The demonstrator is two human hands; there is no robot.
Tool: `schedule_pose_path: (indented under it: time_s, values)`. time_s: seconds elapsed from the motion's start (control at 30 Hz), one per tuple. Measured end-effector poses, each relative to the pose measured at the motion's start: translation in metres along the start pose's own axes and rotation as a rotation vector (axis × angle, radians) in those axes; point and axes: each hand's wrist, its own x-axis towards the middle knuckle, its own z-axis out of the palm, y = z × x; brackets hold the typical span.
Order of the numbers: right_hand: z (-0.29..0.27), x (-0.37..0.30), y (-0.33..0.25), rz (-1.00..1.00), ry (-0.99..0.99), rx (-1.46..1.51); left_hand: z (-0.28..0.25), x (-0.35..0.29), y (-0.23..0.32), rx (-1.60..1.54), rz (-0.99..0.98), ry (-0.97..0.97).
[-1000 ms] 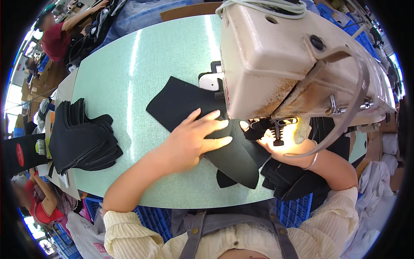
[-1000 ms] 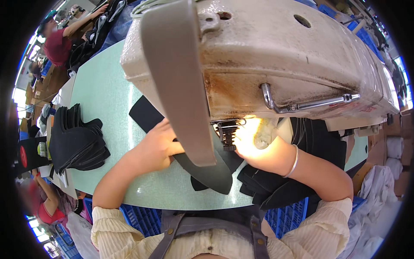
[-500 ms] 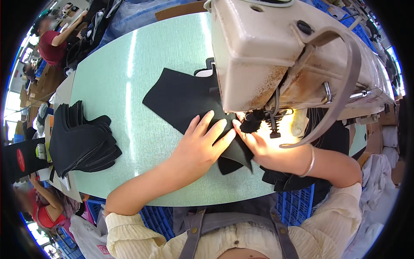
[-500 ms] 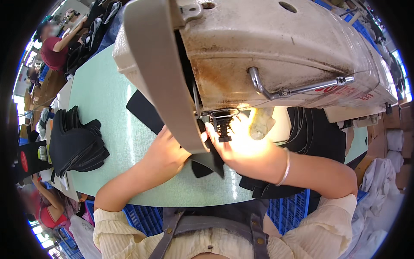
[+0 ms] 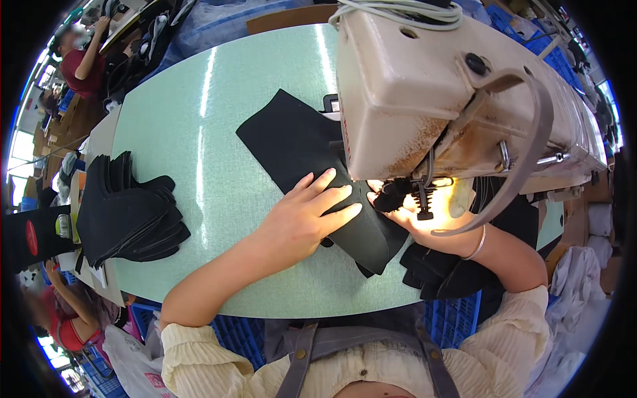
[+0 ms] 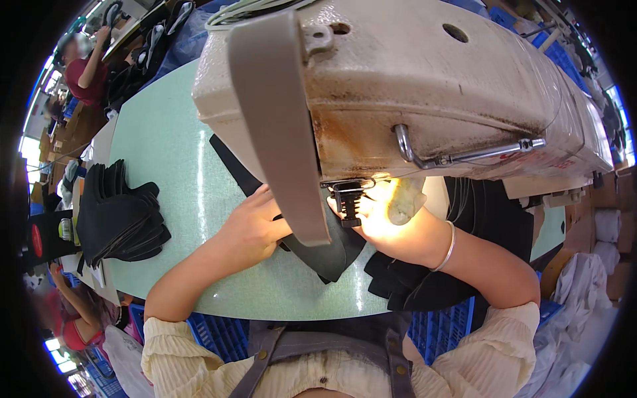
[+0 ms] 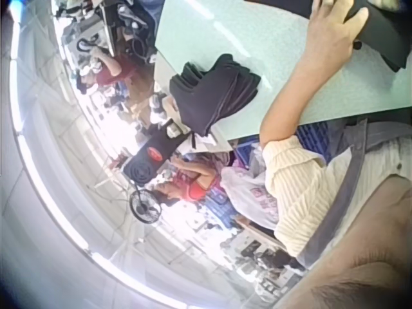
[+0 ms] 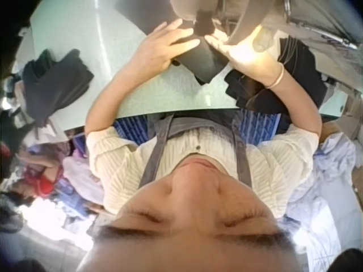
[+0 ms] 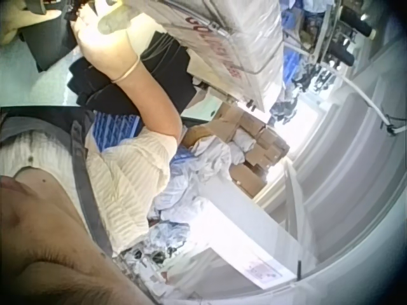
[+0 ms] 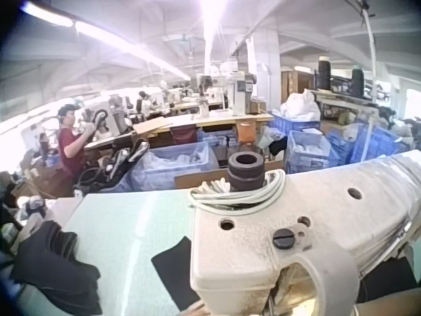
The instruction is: The person takes a bag of fabric pieces from a crate, unpacks the bundle, and removes the rubber band. The person then arranges the fabric pieces by hand and feeds them into a sewing machine to sew them.
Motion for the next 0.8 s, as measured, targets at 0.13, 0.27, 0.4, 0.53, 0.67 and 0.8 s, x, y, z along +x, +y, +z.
schedule_pose_path:
  time_s: [0.13, 0.27, 0.4, 0.53, 0.67, 0.8]
  values:
    - [0.001, -0.001, 0.001, 0.010, 0.023, 0.038, -0.001, -0.001, -0.001, -0.019, 0.003, 0.020]
    - [0.001, -0.005, 0.009, -0.011, 0.031, 0.082, -0.003, 0.000, -0.013, -0.027, 0.017, 0.020]
    - [-0.009, -0.009, 0.024, -0.098, -0.003, 0.136, -0.008, 0.009, -0.021, -0.105, -0.006, 0.034]
    - [-0.014, -0.011, 0.032, -0.032, -0.063, 0.098, -0.008, 0.010, -0.028, -0.125, 0.040, 0.055]
    - [-0.002, -0.008, 0.015, 0.053, -0.058, 0.114, 0.007, 0.006, -0.002, 0.106, 0.004, 0.055]
    - [0.011, 0.000, -0.012, 0.086, -0.080, -0.337, 0.010, 0.001, 0.008, 0.050, -0.026, 0.059]
